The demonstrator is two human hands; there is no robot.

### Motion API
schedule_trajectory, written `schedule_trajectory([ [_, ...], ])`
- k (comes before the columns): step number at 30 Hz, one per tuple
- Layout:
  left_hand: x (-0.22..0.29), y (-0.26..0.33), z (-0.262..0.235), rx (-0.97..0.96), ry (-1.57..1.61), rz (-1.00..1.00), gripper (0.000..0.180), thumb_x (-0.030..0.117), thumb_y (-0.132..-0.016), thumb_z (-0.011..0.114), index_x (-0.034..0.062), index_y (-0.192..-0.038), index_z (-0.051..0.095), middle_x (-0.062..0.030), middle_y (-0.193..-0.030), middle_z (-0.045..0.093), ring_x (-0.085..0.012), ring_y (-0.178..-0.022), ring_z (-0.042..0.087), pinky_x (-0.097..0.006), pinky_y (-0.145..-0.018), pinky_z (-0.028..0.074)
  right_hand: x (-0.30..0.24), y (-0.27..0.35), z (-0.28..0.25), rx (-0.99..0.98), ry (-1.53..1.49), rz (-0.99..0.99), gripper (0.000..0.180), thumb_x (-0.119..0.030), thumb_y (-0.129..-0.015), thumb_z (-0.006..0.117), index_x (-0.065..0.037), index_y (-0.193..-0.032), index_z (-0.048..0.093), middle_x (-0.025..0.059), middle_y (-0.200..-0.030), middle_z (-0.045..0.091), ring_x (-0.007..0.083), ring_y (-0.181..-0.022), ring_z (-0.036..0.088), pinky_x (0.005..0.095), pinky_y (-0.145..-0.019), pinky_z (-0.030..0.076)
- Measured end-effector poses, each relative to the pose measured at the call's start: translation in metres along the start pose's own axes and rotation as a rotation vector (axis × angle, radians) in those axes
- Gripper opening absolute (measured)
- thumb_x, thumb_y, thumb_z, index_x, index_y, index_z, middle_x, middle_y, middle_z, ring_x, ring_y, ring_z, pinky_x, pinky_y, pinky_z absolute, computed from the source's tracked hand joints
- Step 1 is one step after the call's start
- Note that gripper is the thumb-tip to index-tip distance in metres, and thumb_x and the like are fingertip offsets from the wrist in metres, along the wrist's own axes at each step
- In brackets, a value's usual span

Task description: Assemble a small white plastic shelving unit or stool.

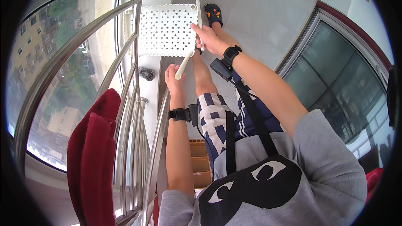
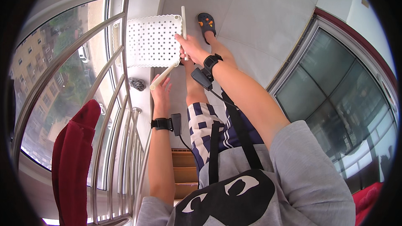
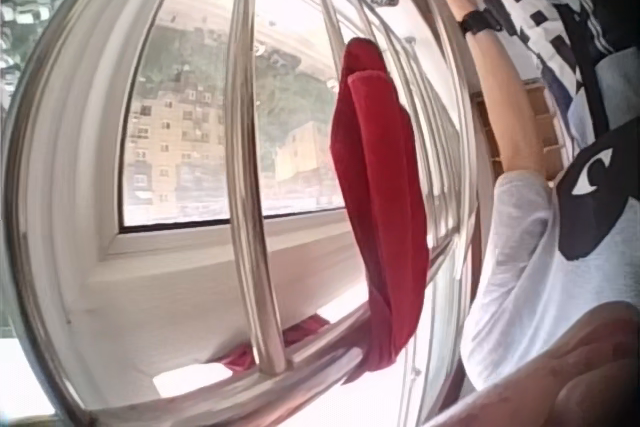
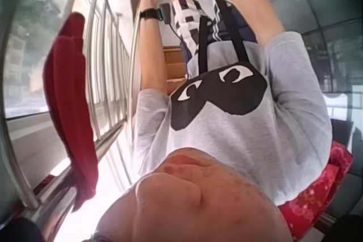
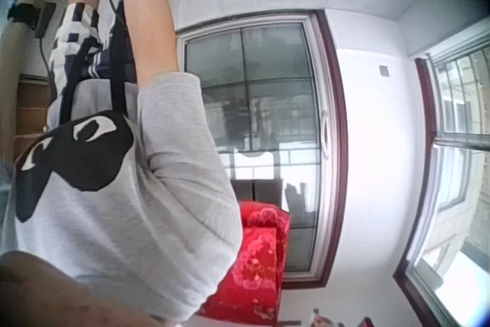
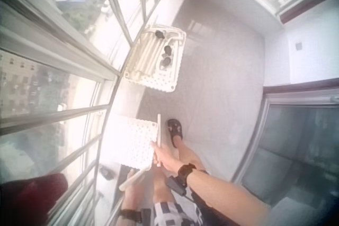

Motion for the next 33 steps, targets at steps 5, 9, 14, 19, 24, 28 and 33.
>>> schedule_trajectory([
  [5, -0.009, -0.036, 0.018, -0.289, 0.357, -0.043, 0.044, 0.030, -0.099, 0.046, 0.0002, -0.131, 0.041, -0.0141, -0.124, 0.054, -0.0245, -0.110, 0.057, -0.038, -0.091, 0.050, -0.008, 0.036, 0.007, -0.023, 0.184, 0.060, 0.040, -0.044, -0.096, 0.052, -0.006, -0.108, 0.047, -0.0014, -0.081, 0.042, 0.0052, -0.058, 0.044, 0.0211, -0.042, 0.033],
  [9, -0.017, -0.067, 0.018, -0.155, 0.190, 0.046, 0.040, 0.027, -0.101, 0.041, -0.0043, -0.127, 0.041, -0.0173, -0.120, 0.055, -0.0274, -0.104, 0.060, -0.039, -0.086, 0.055, -0.026, 0.050, -0.035, 0.353, 1.011, -0.593, 0.044, -0.035, -0.099, 0.046, -0.005, -0.130, 0.044, 0.0119, -0.090, 0.059, 0.0244, -0.075, 0.060, 0.0340, -0.065, 0.048],
  [14, -0.010, -0.091, -0.016, -0.145, 0.051, 0.147, 0.038, 0.023, -0.100, 0.044, -0.0067, -0.122, 0.042, -0.0181, -0.116, 0.057, -0.0280, -0.095, 0.064, -0.040, -0.076, 0.059, -0.059, 0.078, -0.042, 0.226, 1.419, -0.530, 0.036, -0.024, -0.098, 0.045, -0.012, -0.131, 0.051, 0.0115, -0.110, 0.061, 0.0324, -0.090, 0.061, 0.0425, -0.071, 0.050],
  [19, -0.004, -0.108, -0.030, -0.064, -0.081, 0.119, 0.038, 0.024, -0.100, 0.042, -0.0050, -0.124, 0.041, -0.0174, -0.115, 0.058, -0.0258, -0.093, 0.064, -0.037, -0.076, 0.059, -0.062, 0.083, -0.047, 0.237, 1.683, -0.479, 0.035, -0.023, -0.097, 0.046, -0.015, -0.130, 0.051, 0.0064, -0.114, 0.061, 0.0301, -0.091, 0.063, 0.0424, -0.073, 0.052],
  [24, -0.010, -0.121, -0.041, -0.088, -0.089, 0.141, 0.038, 0.024, -0.100, 0.041, -0.0046, -0.126, 0.041, -0.0170, -0.115, 0.058, -0.0255, -0.094, 0.064, -0.038, -0.077, 0.059, -0.057, 0.080, -0.043, 0.226, 1.732, -0.476, 0.033, -0.022, -0.096, 0.046, -0.015, -0.128, 0.053, 0.0048, -0.113, 0.062, 0.0294, -0.091, 0.064, 0.0423, -0.071, 0.052],
  [28, -0.013, -0.129, -0.055, -0.006, -0.208, 0.249, 0.037, 0.027, -0.098, 0.043, -0.0073, -0.111, 0.051, -0.0183, -0.097, 0.063, -0.0238, -0.076, 0.066, -0.034, -0.061, 0.055, -0.061, 0.078, -0.021, 0.223, 1.857, -0.426, 0.033, -0.014, -0.090, 0.051, -0.011, -0.123, 0.056, 0.0085, -0.101, 0.064, 0.0277, -0.084, 0.066, 0.0403, -0.067, 0.052],
  [33, -0.009, -0.134, -0.080, 0.031, -0.394, 0.292, 0.038, 0.023, -0.098, 0.042, -0.0072, -0.118, 0.051, -0.0132, -0.107, 0.062, -0.0210, -0.095, 0.058, -0.033, -0.082, 0.045, -0.065, 0.060, 0.016, 0.113, 2.156, -0.449, 0.007, -0.007, -0.074, 0.066, -0.007, -0.079, 0.071, 0.0068, -0.077, 0.067, 0.0225, -0.077, 0.068, 0.0325, -0.060, 0.051],
])
Point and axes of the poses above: each hand's wrist, its own y-axis away from the middle knuckle, its own z-axis out of the palm, x = y × z, the point moved 1 cm from there along -y, towards the middle knuckle
